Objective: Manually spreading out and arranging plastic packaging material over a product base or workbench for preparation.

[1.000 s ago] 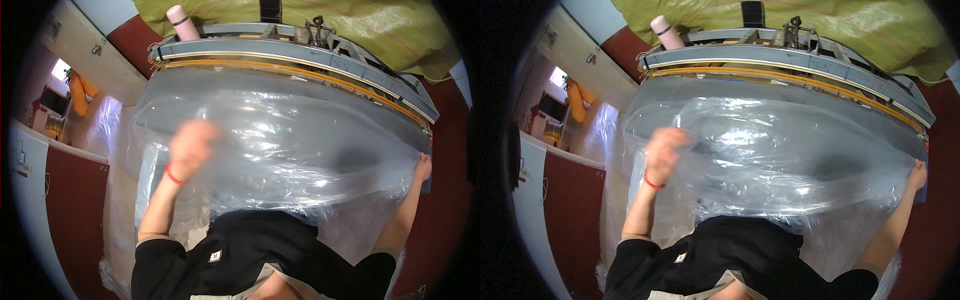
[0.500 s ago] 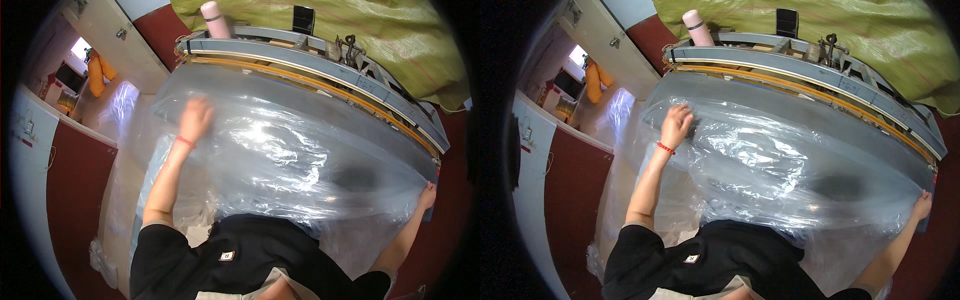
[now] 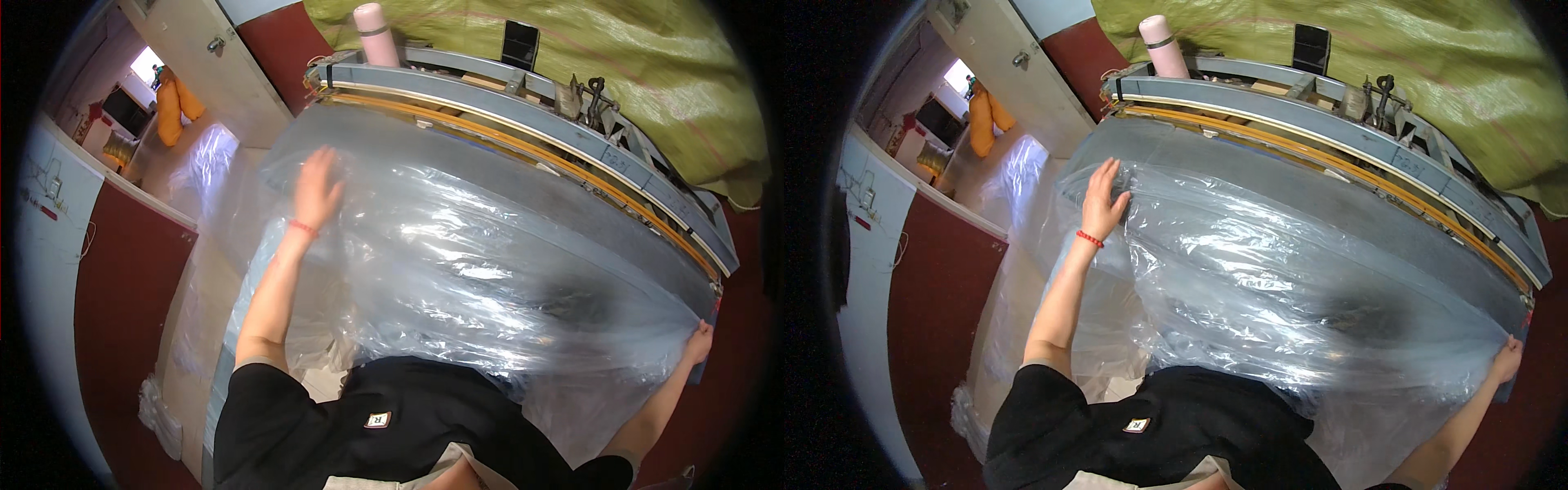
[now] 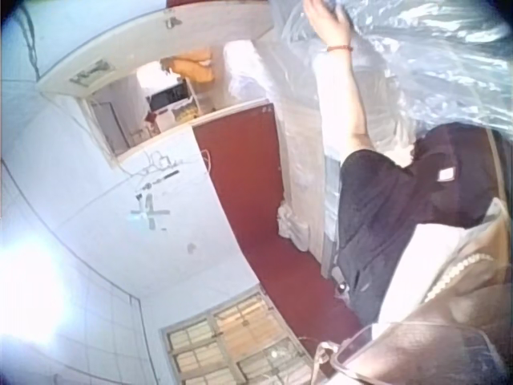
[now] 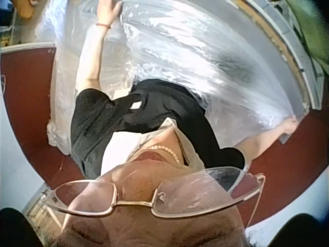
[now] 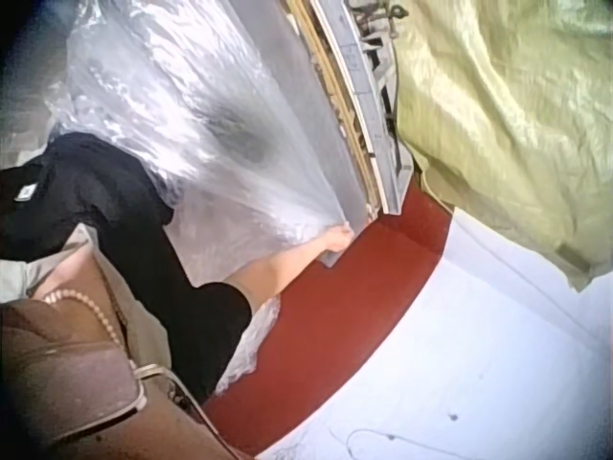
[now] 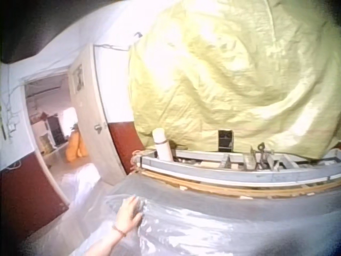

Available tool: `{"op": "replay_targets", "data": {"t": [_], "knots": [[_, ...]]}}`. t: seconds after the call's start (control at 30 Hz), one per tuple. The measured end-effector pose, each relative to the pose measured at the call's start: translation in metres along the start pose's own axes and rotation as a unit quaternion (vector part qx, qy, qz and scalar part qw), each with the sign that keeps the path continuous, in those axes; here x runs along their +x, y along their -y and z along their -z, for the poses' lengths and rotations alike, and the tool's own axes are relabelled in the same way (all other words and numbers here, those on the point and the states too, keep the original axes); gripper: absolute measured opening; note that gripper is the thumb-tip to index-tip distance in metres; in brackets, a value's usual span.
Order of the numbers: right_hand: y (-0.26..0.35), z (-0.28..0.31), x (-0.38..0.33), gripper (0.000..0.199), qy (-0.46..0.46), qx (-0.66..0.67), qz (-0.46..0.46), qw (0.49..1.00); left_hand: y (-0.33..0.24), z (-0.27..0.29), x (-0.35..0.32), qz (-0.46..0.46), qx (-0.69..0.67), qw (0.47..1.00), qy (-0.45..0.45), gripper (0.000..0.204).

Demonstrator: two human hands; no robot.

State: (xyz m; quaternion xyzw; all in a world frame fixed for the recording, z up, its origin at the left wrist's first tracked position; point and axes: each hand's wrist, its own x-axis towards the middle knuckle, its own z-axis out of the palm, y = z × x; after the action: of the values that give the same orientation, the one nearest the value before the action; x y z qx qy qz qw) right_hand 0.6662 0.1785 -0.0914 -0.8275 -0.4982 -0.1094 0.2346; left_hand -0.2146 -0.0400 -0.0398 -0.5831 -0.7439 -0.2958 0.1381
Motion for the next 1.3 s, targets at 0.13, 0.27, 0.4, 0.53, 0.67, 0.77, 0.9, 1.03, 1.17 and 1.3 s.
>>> {"op": "replay_targets", "data": {"t": [0.13, 0.27, 0.4, 0.53, 0.67, 0.77, 0.9, 1.03, 1.17, 1.3], "knots": [[-0.014, -0.004, 0.007, 0.035, 0.013, -0.009, 0.005, 1.0, 0.02, 0.002, 0.027, -0.121, 0.051, 0.985, 0.11, 0.05], [-0.002, -0.001, 0.002, 0.036, 0.006, 0.001, 0.02, 1.0, 0.041, -0.002, 0.039, -0.139, 0.064, 0.98, 0.128, 0.02], [-0.003, -0.002, 0.004, 0.036, 0.005, 0.011, 0.005, 1.0, 0.046, 0.009, 0.058, -0.163, -0.035, 0.986, 0.002, 0.01], [-0.005, 0.003, -0.002, 0.036, 0.001, -0.014, 0.001, 1.0, 0.025, 0.019, 0.067, 0.221, -0.59, 0.776, 0.027, 0.014], [-0.003, -0.002, 0.004, 0.036, 0.01, -0.006, -0.001, 1.0, 0.052, -0.001, 0.056, 0.253, -0.283, 0.915, 0.14, 0.015], [0.002, 0.002, -0.001, 0.036, 0.005, 0.007, -0.008, 1.0, 0.036, 0.007, 0.048, 0.136, -0.307, 0.942, 0.006, 0.013], [0.007, 0.007, -0.006, 0.035, -0.005, -0.011, -0.011, 1.0, 0.045, 0.024, 0.049, -0.062, -0.079, 0.995, 0.025, 0.048], [0.001, 0.004, -0.001, 0.034, 0.007, -0.016, -0.001, 1.0, 0.042, 0.026, 0.045, -0.147, 0.026, 0.981, 0.125, 0.059], [-0.003, 0.002, 0.001, 0.035, 0.003, -0.012, 0.007, 1.0, 0.046, 0.022, 0.044, -0.186, 0.096, 0.973, 0.096, 0.035], [-0.001, 0.0, 0.001, 0.036, 0.003, 0.003, 0.001, 1.0, 0.057, 0.022, 0.052, -0.183, 0.028, 0.981, 0.056, 0.021]]}}
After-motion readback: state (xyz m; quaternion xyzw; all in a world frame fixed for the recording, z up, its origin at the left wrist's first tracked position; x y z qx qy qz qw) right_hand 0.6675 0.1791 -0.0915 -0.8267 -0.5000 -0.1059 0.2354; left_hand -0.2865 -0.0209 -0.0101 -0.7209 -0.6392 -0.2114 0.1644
